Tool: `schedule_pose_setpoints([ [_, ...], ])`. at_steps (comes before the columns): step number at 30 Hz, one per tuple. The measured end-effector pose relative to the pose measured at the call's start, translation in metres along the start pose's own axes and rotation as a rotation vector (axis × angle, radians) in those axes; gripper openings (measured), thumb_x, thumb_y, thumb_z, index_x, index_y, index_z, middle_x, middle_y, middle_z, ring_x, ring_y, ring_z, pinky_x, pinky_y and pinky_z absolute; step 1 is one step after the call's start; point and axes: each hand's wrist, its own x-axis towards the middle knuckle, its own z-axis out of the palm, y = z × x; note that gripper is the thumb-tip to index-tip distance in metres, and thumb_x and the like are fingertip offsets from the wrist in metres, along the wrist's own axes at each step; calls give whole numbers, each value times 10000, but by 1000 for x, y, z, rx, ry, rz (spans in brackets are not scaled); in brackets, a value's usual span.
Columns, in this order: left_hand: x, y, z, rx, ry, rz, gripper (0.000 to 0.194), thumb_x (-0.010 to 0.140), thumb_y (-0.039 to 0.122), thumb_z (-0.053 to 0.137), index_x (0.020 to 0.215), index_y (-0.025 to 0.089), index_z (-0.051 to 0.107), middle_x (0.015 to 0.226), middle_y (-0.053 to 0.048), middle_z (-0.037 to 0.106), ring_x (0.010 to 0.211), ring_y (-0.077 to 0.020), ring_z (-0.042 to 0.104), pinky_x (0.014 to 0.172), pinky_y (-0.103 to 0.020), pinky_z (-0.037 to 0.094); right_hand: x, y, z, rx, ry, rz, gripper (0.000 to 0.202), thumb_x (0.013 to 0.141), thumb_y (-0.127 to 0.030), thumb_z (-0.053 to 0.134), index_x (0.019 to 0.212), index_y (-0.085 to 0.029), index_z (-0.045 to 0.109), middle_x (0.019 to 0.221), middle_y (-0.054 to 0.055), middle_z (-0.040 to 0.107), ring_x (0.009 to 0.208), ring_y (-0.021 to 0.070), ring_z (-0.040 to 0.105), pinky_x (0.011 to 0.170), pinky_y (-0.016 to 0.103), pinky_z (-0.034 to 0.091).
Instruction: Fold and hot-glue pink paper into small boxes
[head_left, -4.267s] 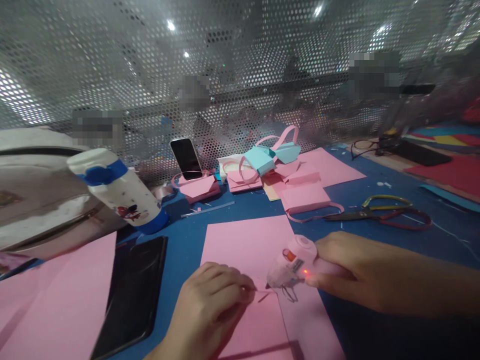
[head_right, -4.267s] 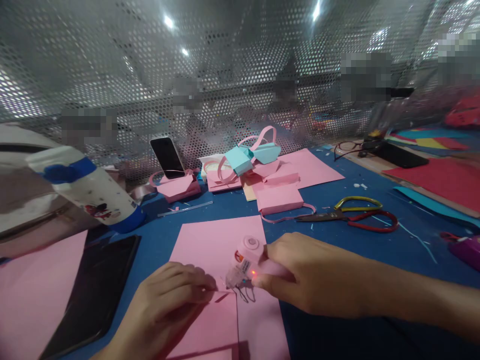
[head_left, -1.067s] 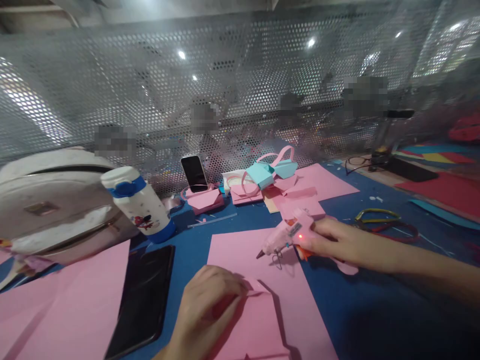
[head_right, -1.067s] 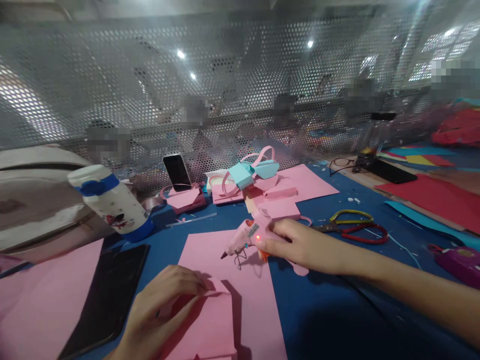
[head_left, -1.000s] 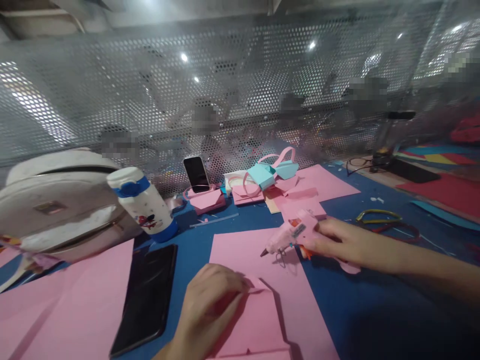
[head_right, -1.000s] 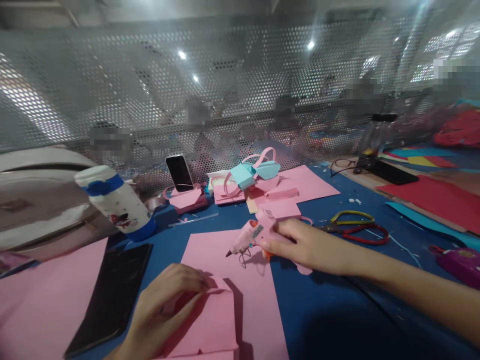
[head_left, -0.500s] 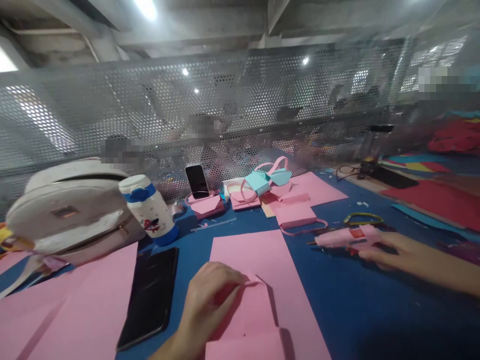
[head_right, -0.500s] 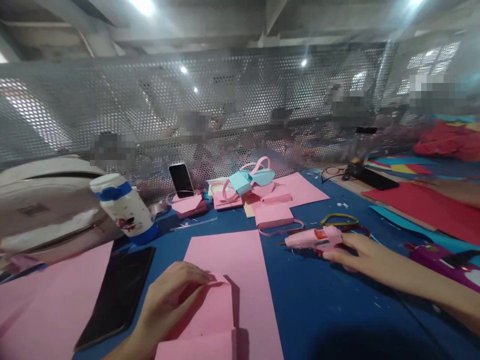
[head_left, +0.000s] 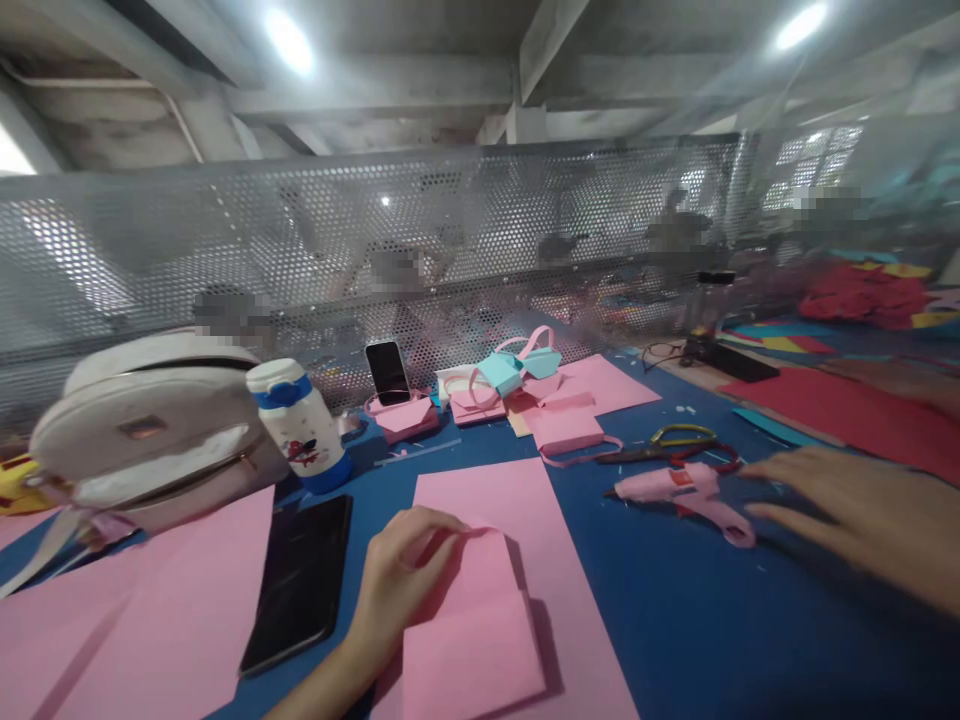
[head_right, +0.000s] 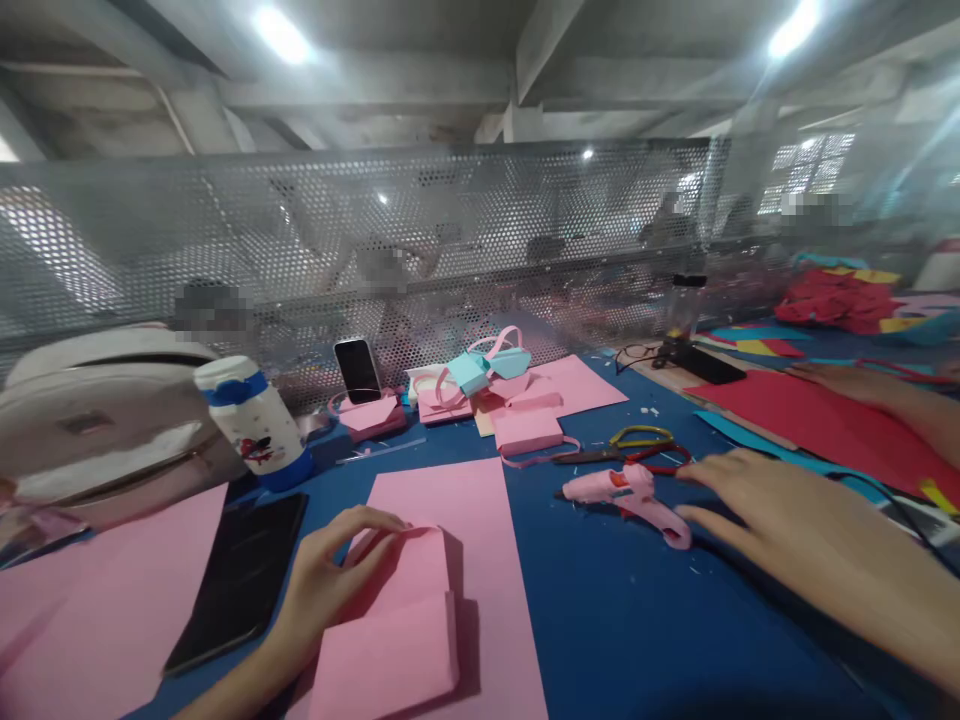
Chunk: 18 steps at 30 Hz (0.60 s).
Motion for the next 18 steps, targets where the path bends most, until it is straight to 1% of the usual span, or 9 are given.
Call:
schedule_pose_setpoints([
  [1, 0, 0, 0, -12, 5, -3, 112, 841, 172, 628, 812, 219, 726, 786, -15, 766, 729, -174, 722, 673, -259, 554, -7, -11, -5, -18, 57, -15, 337, 808, -505, 622, 1032, -281, 739, 1167, 130, 697, 1158, 472, 555, 949, 520, 437],
  [2, 0, 1, 0, -27, 10, -8, 111, 840, 175, 630, 806, 216, 728, 783, -16, 767, 724, -174, 722, 675, -259, 554, -14, -26, -9, -4, 46, -14, 326, 841, -518, 583, 1040, -303, 725, 1191, 111, 685, 1155, 452, 557, 944, 503, 442],
  [3, 0, 2, 0, -42, 14, -14, 110, 840, 177, 633, 802, 214, 729, 782, -16, 767, 721, -173, 722, 678, -258, 552, -19, -44, -10, 40, 19, -21, 310, 867, -530, 547, 996, -306, 720, 1154, 96, 693, 1089, 418, 591, 914, 484, 460],
  [4, 0, 3, 0, -56, 18, -21, 109, 839, 177, 635, 798, 212, 730, 779, -16, 767, 719, -173, 721, 681, -258, 551, -22, -64, -9, 100, -112, -39, 300, 902, -519, 519, 973, -296, 707, 1139, 85, 689, 1045, 371, 607, 896, 448, 473],
  [6, -2, 5, 1, -76, 24, -38, 105, 839, 178, 640, 795, 209, 730, 781, -17, 766, 725, -175, 720, 692, -260, 549, -23, -100, 0, 235, -347, -112, 271, 920, -484, 521, 926, -261, 675, 1066, 63, 685, 870, 269, 630, 763, 359, 503],
  [8, -4, 10, 0, -86, 18, -47, 107, 845, 177, 635, 796, 204, 726, 786, -21, 764, 733, -178, 718, 699, -262, 547, -16, -126, 17, 360, -465, -176, 203, 924, -422, 544, 956, -245, 638, 1000, 26, 669, 809, 197, 608, 739, 297, 487],
  [10, -6, 18, -2, -100, 7, -46, 104, 850, 172, 631, 804, 198, 720, 793, -23, 760, 741, -178, 716, 706, -261, 545, -5, -139, 38, 481, -448, -182, 170, 911, -365, 569, 994, -219, 597, 1023, 17, 646, 784, 156, 594, 726, 265, 469],
  [13, -8, 32, -6, -143, 12, -40, 89, 851, 158, 641, 815, 198, 711, 797, -15, 748, 752, -167, 705, 721, -252, 535, 12, -147, 68, 673, -361, -209, 236, 888, -370, 603, 1038, -193, 557, 1058, 37, 615, 808, 143, 588, 721, 253, 468],
  [18, -6, 47, -15, -171, 59, -7, 92, 865, 134, 641, 840, 210, 687, 818, 2, 713, 785, -149, 664, 737, -245, 502, 24, -159, 96, 892, -378, -279, 305, 775, -361, 734, 975, -185, 585, 961, 31, 624, 852, 166, 603, 681, 242, 477],
])
